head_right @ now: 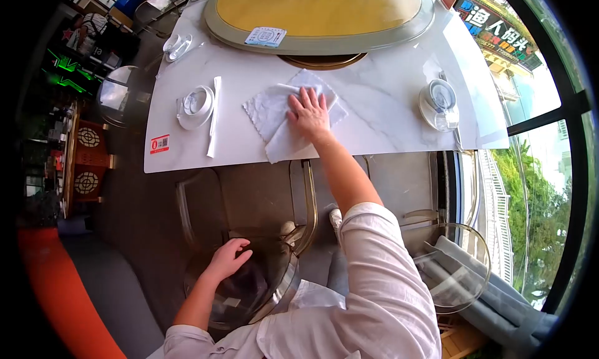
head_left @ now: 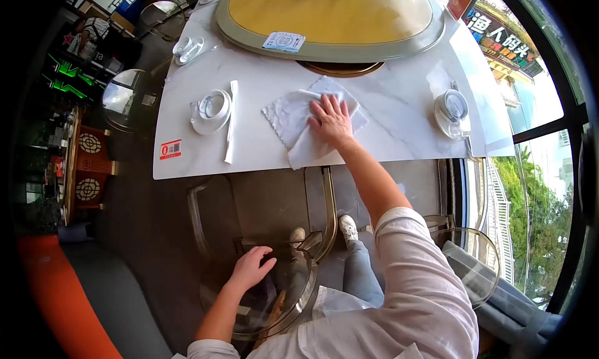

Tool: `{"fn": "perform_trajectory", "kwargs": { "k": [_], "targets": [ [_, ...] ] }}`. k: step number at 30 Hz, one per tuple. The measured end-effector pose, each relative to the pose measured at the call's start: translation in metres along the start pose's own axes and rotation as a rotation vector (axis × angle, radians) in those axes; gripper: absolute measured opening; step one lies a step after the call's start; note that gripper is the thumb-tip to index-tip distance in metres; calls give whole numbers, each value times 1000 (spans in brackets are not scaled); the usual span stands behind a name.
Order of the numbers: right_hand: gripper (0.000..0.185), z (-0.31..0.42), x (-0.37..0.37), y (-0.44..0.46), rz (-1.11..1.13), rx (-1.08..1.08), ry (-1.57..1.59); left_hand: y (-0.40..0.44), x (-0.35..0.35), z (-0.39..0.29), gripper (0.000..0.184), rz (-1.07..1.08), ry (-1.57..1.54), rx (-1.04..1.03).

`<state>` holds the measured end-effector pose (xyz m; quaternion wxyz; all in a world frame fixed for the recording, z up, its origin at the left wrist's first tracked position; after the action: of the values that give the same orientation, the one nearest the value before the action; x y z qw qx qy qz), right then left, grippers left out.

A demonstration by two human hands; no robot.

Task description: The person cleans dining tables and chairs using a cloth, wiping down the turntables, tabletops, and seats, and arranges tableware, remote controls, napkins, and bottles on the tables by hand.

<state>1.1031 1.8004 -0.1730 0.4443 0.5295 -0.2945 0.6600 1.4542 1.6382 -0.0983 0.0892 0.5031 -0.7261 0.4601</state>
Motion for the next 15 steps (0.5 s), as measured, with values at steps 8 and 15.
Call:
{"fn": "perform_trajectory", "kwargs": {
  "k": [8,15],
  "targets": [
    [59,-203,38,-6,-165,-553,-105,-40,-37,3,28,-166,-288,172],
    [68,-12,6,-62,-82,-189,5,-31,-42,25,32,-152,-284,190]
  ]
}}
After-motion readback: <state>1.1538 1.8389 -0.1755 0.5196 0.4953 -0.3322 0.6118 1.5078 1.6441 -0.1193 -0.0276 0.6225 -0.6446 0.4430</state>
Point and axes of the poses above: each hand's wrist, its own y-axis towards the middle knuckle, its own x-axis out of the back of the hand, z = x × y, the point moved 7 cm from there along y, towards the middle knuckle, and after that the axes turned 5 degrees about z, right-handed, at the moved point
